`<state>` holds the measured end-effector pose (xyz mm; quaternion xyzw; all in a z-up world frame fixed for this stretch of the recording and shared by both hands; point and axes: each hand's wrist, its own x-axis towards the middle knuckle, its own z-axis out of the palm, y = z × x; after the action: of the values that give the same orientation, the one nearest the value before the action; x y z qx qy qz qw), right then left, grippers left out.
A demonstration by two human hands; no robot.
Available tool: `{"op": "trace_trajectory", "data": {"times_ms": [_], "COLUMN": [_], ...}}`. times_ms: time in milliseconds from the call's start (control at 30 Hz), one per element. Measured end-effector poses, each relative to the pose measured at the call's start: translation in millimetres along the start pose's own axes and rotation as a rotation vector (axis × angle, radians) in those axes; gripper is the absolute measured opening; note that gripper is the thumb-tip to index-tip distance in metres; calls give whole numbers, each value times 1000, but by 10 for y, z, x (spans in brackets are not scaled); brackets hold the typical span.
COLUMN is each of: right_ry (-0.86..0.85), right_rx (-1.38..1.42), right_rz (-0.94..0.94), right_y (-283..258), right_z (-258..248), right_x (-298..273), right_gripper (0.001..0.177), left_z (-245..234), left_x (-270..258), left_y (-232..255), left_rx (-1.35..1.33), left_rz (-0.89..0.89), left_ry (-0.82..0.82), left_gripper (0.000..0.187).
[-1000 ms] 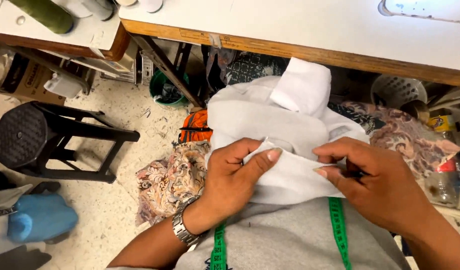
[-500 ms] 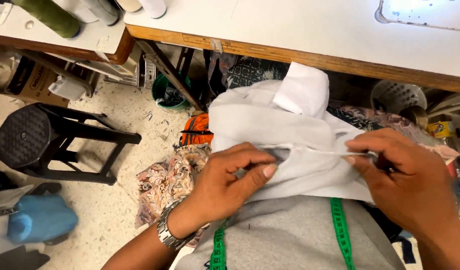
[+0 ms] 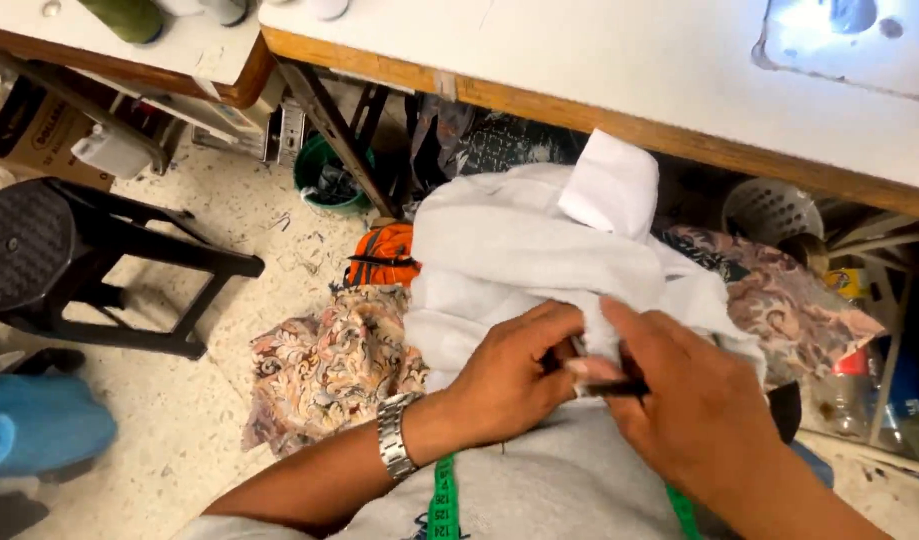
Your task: Trimming loose threads from a white garment using a seam ripper or small snips
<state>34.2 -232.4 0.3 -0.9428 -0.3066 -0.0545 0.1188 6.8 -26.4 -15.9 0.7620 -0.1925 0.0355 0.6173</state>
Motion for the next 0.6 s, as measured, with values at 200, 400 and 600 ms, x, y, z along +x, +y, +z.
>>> {"op": "trace_trajectory", "data": {"times_ms": [200,400,600], "right_ry": [153,353,328], "right_rx": [435,818,1139], "right_rz": [-234,-343,-566], "right_y": [-377,-958,-698], "right_z": [-306,-876,-1490], "right_x": [309,390,454], "right_gripper": [28,17,15], "left_z": [-227,-611,-1032], "left_x": [181,638,1008], "left_y": [-257,56,598], "left_rx": [-48,220,495], "left_rz": [-411,-287,-188], "left_ry": [-43,-309,-489], "left_gripper": [26,29,37]}}
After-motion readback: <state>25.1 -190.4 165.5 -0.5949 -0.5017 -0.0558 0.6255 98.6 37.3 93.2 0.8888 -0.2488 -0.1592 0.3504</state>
